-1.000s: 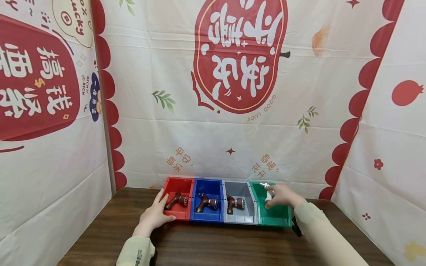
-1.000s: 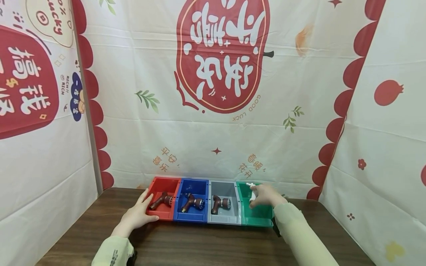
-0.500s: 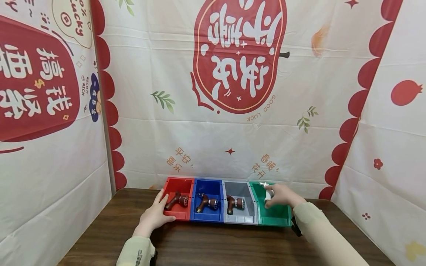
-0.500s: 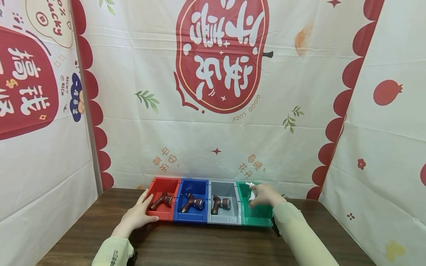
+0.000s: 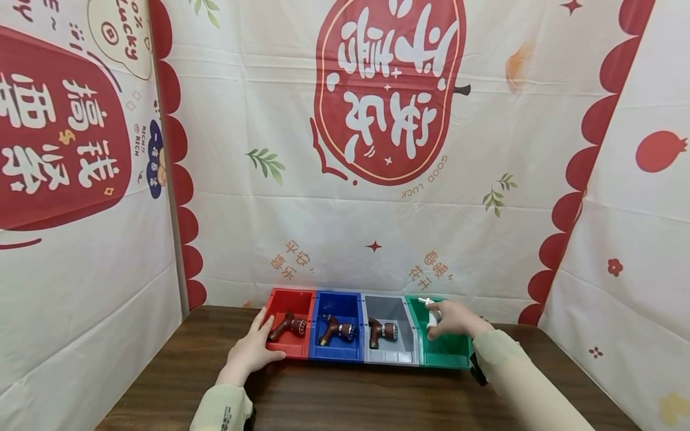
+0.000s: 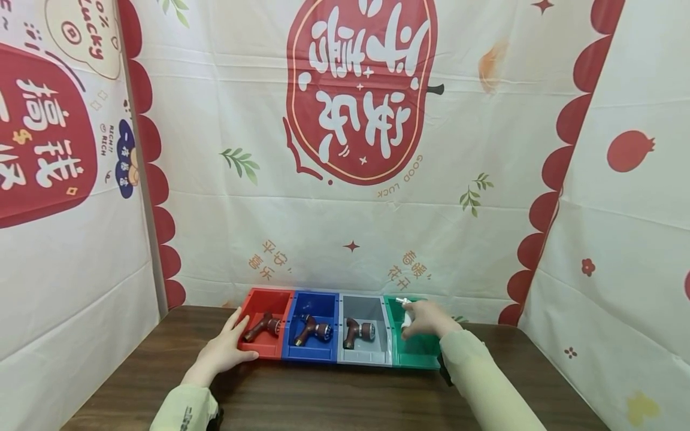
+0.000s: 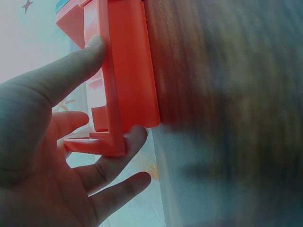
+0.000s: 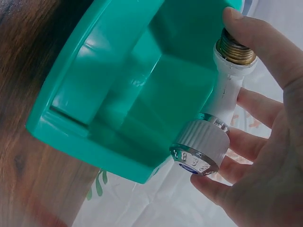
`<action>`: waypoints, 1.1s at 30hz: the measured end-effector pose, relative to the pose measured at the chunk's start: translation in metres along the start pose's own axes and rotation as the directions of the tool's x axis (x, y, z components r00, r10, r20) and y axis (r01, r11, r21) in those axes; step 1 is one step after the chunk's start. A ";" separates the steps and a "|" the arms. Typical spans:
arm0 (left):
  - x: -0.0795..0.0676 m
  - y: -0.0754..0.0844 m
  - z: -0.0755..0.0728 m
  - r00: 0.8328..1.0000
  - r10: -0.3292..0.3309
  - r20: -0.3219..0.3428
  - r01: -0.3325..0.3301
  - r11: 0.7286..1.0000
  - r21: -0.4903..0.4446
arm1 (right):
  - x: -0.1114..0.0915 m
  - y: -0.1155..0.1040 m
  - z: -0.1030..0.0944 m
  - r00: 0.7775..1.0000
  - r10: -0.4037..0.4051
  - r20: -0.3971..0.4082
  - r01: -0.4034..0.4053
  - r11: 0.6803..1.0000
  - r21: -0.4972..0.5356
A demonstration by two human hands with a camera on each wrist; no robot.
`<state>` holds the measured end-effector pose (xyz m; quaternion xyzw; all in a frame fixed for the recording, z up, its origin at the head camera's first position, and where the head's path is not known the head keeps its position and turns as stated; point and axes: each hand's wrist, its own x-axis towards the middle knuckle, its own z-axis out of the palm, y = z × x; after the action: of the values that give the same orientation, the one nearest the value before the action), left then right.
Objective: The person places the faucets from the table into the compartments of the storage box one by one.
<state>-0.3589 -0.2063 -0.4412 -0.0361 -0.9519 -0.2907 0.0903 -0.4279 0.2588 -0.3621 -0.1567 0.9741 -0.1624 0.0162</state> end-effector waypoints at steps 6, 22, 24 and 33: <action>0.000 0.000 0.001 1.000 0.003 -0.002 -0.003 1.000 0.001 | 0.002 0.001 0.007 1.000 0.017 0.013 -0.017 1.000 0.022; -0.001 0.003 -0.002 1.000 -0.007 0.000 0.007 1.000 0.007 | 0.007 0.002 0.012 1.000 0.007 0.020 -0.007 1.000 -0.011; -0.001 0.003 -0.002 1.000 -0.009 -0.002 0.009 1.000 0.006 | 0.008 0.002 0.012 1.000 0.012 0.019 -0.012 1.000 -0.004; -0.002 0.002 -0.002 1.000 0.014 -0.017 -0.013 1.000 0.016 | 0.007 0.004 0.018 0.999 0.004 0.032 -0.005 1.000 0.002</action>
<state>-0.3563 -0.2059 -0.4392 -0.0394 -0.9530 -0.2829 0.1010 -0.4340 0.2548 -0.3801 -0.1571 0.9739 -0.1608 0.0323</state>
